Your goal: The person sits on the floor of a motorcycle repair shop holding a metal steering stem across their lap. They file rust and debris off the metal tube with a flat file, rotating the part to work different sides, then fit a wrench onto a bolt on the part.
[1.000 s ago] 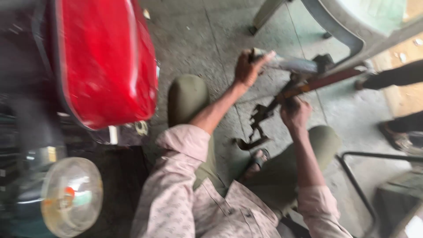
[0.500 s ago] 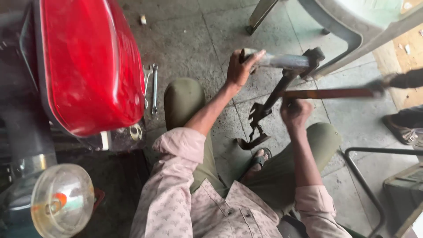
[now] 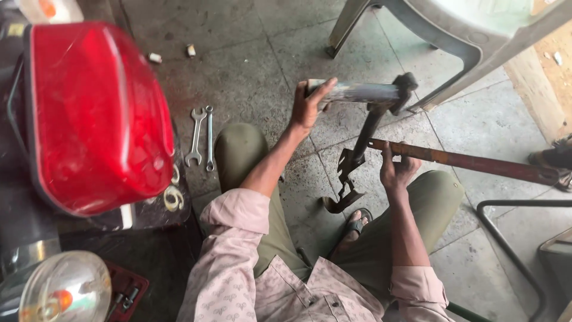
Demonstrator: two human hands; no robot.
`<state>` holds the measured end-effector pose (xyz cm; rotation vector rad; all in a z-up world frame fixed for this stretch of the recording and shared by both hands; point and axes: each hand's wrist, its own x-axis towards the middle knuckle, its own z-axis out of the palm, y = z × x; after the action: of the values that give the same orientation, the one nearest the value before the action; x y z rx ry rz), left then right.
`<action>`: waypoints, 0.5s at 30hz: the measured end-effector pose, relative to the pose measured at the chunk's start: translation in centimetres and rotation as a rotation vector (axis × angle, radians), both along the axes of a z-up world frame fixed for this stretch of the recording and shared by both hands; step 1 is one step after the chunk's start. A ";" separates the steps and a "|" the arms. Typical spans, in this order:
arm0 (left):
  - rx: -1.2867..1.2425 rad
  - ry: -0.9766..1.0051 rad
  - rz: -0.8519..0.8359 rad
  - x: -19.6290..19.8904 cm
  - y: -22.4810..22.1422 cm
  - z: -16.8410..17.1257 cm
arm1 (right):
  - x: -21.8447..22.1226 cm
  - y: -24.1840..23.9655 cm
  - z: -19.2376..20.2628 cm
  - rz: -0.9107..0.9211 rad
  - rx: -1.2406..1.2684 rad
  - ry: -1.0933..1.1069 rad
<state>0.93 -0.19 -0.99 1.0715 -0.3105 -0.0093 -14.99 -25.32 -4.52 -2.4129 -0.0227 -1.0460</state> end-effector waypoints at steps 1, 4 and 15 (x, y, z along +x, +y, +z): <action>0.005 -0.006 -0.011 -0.1 0.0 0.0 | -0.1 0.0 0.1 -0.011 0.005 -0.006; -0.034 0.015 -0.018 -0.4 0.6 0.0 | -0.1 0.4 0.4 0.005 0.314 0.067; -0.054 0.153 -0.070 0.4 2.4 -0.4 | 0.9 -1.0 0.2 -0.130 0.525 0.221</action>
<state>1.31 2.18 -1.43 0.9995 -0.2088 -0.1445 -14.12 -26.35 -4.30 -2.0459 0.4359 -0.7181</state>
